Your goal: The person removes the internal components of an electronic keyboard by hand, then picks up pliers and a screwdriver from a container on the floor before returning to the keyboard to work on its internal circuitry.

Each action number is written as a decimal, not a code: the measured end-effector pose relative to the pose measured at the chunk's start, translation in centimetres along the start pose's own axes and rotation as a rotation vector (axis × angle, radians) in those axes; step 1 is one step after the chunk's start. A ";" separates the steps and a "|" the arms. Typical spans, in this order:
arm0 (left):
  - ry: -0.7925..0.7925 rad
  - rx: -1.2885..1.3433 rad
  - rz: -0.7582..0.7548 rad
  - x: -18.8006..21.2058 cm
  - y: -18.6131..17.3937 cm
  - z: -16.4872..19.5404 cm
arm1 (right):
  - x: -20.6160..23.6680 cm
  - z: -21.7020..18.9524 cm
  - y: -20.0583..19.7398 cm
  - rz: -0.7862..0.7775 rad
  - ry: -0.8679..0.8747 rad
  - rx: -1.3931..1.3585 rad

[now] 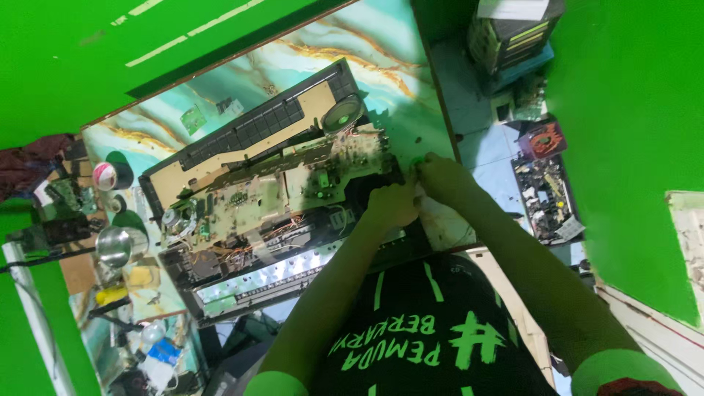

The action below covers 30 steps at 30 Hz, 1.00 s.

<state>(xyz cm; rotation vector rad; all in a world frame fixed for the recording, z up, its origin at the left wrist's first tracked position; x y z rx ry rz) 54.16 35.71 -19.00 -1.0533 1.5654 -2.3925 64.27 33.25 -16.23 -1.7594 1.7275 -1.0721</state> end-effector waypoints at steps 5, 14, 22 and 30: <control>-0.050 0.033 0.038 0.5 0.1 -0.2 | 0.3 -0.1 -0.7 0.091 -0.027 -0.072; -0.130 0.165 0.146 1.8 -1.4 -0.4 | 0.4 -0.2 -0.3 0.126 -0.042 -0.081; 0.047 1.164 0.375 3.0 -1.5 -2.2 | 0.6 0.0 0.1 0.110 0.041 -0.083; 0.015 1.788 0.183 2.0 -0.3 -3.7 | 1.4 -0.4 -1.0 0.324 -0.086 -0.255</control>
Point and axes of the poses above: each hand's wrist, its own x-axis away from the middle knuckle, its own y-axis out of the palm, z = x × y, the point moved 6 cm from there along -x, towards the middle knuckle, and after that the axes turned 9 degrees about -x, right-handed, at the moved point
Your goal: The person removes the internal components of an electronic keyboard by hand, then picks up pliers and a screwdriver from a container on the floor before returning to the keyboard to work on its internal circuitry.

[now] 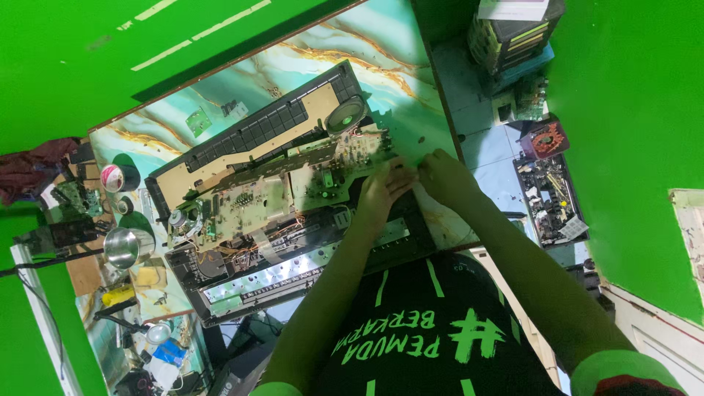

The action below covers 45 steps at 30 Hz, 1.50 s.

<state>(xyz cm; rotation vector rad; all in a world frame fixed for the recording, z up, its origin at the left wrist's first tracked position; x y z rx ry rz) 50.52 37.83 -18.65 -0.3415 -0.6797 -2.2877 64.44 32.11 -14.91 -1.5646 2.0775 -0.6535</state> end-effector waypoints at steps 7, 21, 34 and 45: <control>-0.013 0.405 -0.064 -0.2 -0.2 2.6 | -2.8 -0.8 -1.7 0.174 0.069 -0.331; 0.113 0.536 0.014 -6.4 -4.3 6.7 | -20.5 -1.8 -0.9 0.346 -0.100 -0.057; 0.111 0.789 -0.009 -7.2 -7.0 6.5 | -26.9 0.1 2.5 0.206 -0.015 0.090; 0.430 0.798 -0.205 -5.9 -6.0 13.9 | -17.1 -7.6 1.4 0.033 -0.035 -0.559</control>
Point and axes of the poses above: each hand's wrist, its own x-axis away from the middle knuckle, its own y-axis out of the palm, z = x × y, the point moved 6 cm from there along -x, towards the middle knuckle, and after that the axes turned 9 degrees about -x, right-handed, at the moved point
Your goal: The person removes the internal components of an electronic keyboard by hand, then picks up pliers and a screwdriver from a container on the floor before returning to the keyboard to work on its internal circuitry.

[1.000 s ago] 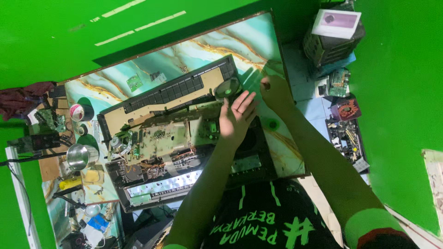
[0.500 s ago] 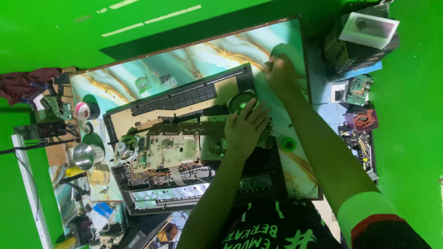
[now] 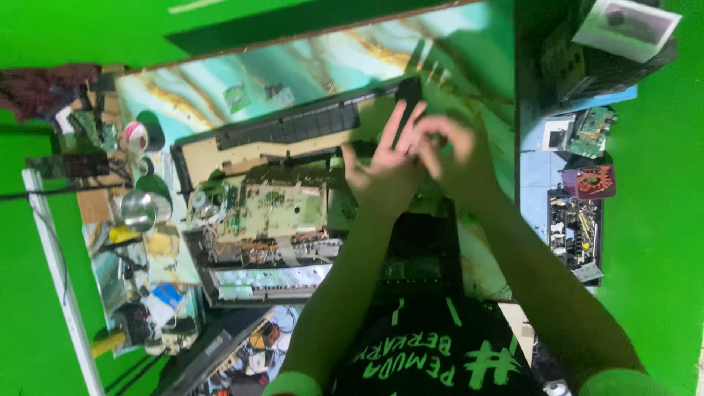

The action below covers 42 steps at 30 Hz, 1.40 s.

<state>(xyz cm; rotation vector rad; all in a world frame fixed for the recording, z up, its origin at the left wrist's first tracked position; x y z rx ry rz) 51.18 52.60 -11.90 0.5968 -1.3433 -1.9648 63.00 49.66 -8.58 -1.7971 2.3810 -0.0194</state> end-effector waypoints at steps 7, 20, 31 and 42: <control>-0.065 0.057 0.171 0.7 10.0 1.7 | 5.6 -8.5 1.3 -0.050 -0.150 0.170; 0.002 0.107 -0.044 4.2 15.1 2.2 | 9.4 -14.3 0.6 -0.100 -0.336 0.325; -0.011 0.185 -0.092 5.3 14.5 1.7 | 10.7 -14.2 0.8 -0.091 -0.292 0.301; -0.110 -0.078 0.106 9.7 5.8 0.0 | 12.5 -7.5 3.0 -0.152 -0.142 0.083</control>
Point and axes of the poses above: each hand's wrist, its own x-axis away from the middle knuckle, its own y-axis out of the palm, z = x × y, the point moved 6 cm from there along -x, towards the middle knuckle, and after that the axes turned 9 degrees about -x, right-handed, at the moved point
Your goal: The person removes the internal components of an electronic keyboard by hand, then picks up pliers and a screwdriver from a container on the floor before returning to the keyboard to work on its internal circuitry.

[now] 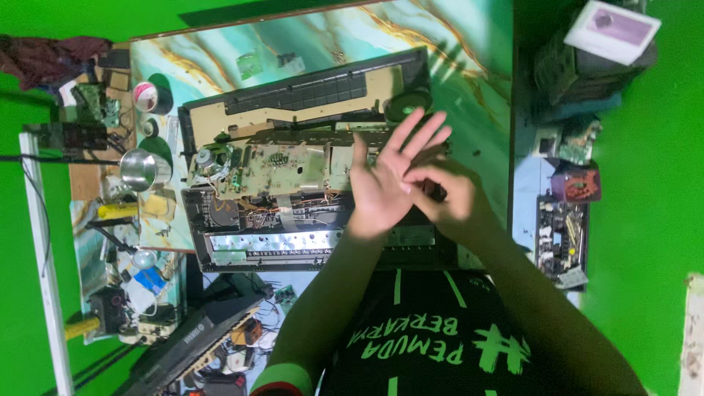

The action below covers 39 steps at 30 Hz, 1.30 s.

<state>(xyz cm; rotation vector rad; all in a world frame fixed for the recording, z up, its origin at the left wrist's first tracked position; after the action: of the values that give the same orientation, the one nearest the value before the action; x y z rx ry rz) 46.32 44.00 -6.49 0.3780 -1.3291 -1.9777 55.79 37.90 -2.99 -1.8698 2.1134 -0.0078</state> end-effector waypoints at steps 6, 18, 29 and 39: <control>0.075 0.248 -0.154 5.2 -3.6 0.6 | 2.8 3.5 3.9 -0.074 0.258 -0.070; 0.143 0.203 0.151 11.6 -7.9 1.9 | 4.6 4.3 8.9 -0.250 0.173 -0.093; 0.023 0.306 0.025 7.2 -5.7 -2.6 | 5.6 2.3 3.6 -0.043 0.108 0.008; 0.119 -1.072 0.278 -2.0 -8.0 -4.6 | 1.5 7.7 -4.8 0.228 0.252 0.130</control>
<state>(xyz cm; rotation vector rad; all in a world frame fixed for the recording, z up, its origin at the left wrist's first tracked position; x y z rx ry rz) 47.22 43.98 -15.90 -0.1972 -0.1125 -2.0657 62.14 37.30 -9.64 -1.6163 2.4177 -0.3371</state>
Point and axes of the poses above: each hand's wrist, its own x-axis away from the middle knuckle, its own y-axis out of the palm, z = x × y, the point moved 6 cm from there along -x, towards the middle knuckle, and after that the axes turned 9 degrees about -x, right-handed, at the moved point
